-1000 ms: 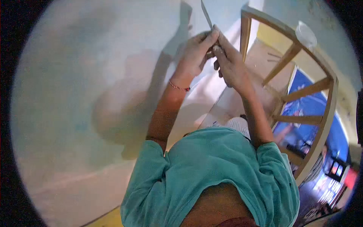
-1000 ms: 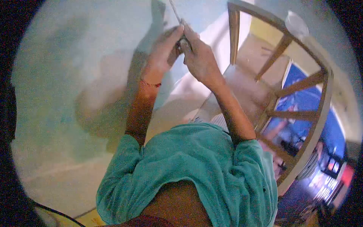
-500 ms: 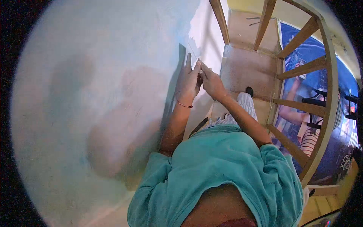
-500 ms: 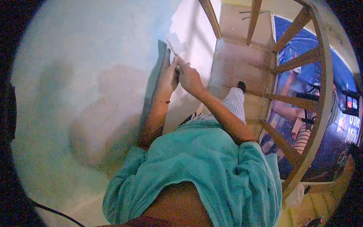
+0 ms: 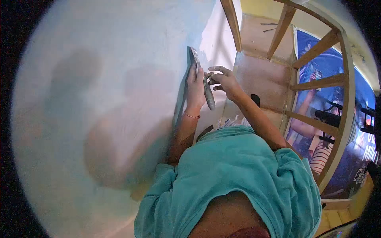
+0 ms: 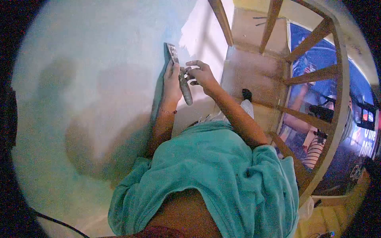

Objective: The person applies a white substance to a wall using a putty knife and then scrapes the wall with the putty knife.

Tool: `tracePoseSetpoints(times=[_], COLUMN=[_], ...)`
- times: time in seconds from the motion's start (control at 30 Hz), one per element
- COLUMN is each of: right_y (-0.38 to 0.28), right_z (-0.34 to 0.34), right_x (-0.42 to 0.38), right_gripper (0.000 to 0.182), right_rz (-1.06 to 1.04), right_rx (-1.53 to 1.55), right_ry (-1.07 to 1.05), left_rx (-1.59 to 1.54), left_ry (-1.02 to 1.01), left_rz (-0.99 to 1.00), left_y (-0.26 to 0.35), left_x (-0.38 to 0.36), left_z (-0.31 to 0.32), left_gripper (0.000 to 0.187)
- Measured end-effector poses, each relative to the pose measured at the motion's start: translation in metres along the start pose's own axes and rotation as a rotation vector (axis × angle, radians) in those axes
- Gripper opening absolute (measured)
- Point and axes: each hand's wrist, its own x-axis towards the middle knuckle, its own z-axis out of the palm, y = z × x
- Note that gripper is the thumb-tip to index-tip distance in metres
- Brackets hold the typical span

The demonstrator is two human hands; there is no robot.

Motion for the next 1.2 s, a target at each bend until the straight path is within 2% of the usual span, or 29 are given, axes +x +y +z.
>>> tracePoseSetpoints(times=[0.1, 0.2, 0.4, 0.5, 0.57, 0.6, 0.67, 0.7, 0.73, 0.8, 0.9, 0.93, 1.0, 1.03, 1.1, 1.2], right_y=[-0.004, 0.008, 0.034, 0.041, 0.044, 0.044, 0.065, 0.053, 0.041, 0.04, 0.044, 0.046, 0.041, 0.037, 0.033, 0.042], right_z=[0.003, -0.005, -0.026, -0.023, -0.013, -0.009, -0.009, -0.002, 0.004, 0.009, 0.009, 0.008, 0.002, 0.003, 0.003, 0.0], right_x=[0.014, 0.025, 0.049, 0.041, 0.027, 0.019, 0.017, 0.004, -0.008, -0.014, -0.012, -0.011, -0.012, -0.013, -0.018, -0.013], right_gripper=[0.02, 0.017, 0.018, 0.022, 0.025, 0.034, 0.039, 0.043, 0.048, 0.05, 0.051, 0.051, 0.048, 0.047, 0.041, 0.039], right_rz=[0.068, 0.046, 0.01, 0.025, 0.034, 0.069, -0.118, -0.049, 0.022, -0.023, -0.152, -0.204, -0.409, -0.507, -0.404, -0.38], right_rx=[0.066, -0.023, -0.086, -0.134, -0.126, -0.151, -0.355, -0.299, -0.246, -0.282, -0.443, -0.516, -0.708, -0.8, -0.92, -1.076], right_ry=[-0.022, 0.036, 0.03, -0.022, -0.013, -0.052, -0.025, -0.065, -0.102, -0.049, 0.065, 0.107, 0.194, 0.243, 0.257, 0.259], left_rx=[0.253, 0.073, 0.05, 0.198, 0.167, 0.15, 0.108, 0.087, 0.201, 0.428, 0.063, 0.028, -0.038, -0.108, -0.253, -0.391], left_ry=[0.058, 0.062, 0.092, 0.1, 0.11, 0.111, 0.087, 0.077, 0.076, 0.073, 0.04, 0.032, 0.018, 0.024, 0.041, 0.01], left_rz=[0.106, -0.038, -0.142, 0.005, -0.02, -0.031, -0.015, -0.003, 0.025, 0.078, -0.06, -0.036, 0.011, -0.064, -0.21, -0.329], left_y=[-0.017, 0.014, -0.005, -0.017, -0.022, -0.022, -0.024, -0.023, -0.021, -0.018, -0.02, -0.022, -0.024, -0.024, -0.022, -0.063], left_x=[0.019, -0.006, 0.006, 0.014, 0.018, 0.02, 0.023, 0.025, 0.026, 0.029, 0.03, 0.032, 0.036, 0.037, 0.037, 0.057], left_z=[-0.016, 0.002, 0.001, -0.003, -0.004, -0.002, 0.001, 0.004, 0.005, 0.008, 0.013, 0.013, 0.015, 0.014, 0.017, 0.001], left_gripper=[0.036, 0.037, 0.035, 0.034, 0.033, 0.033, 0.033, 0.033, 0.034, 0.037, 0.035, 0.038, 0.043, 0.041, 0.038, 0.031])
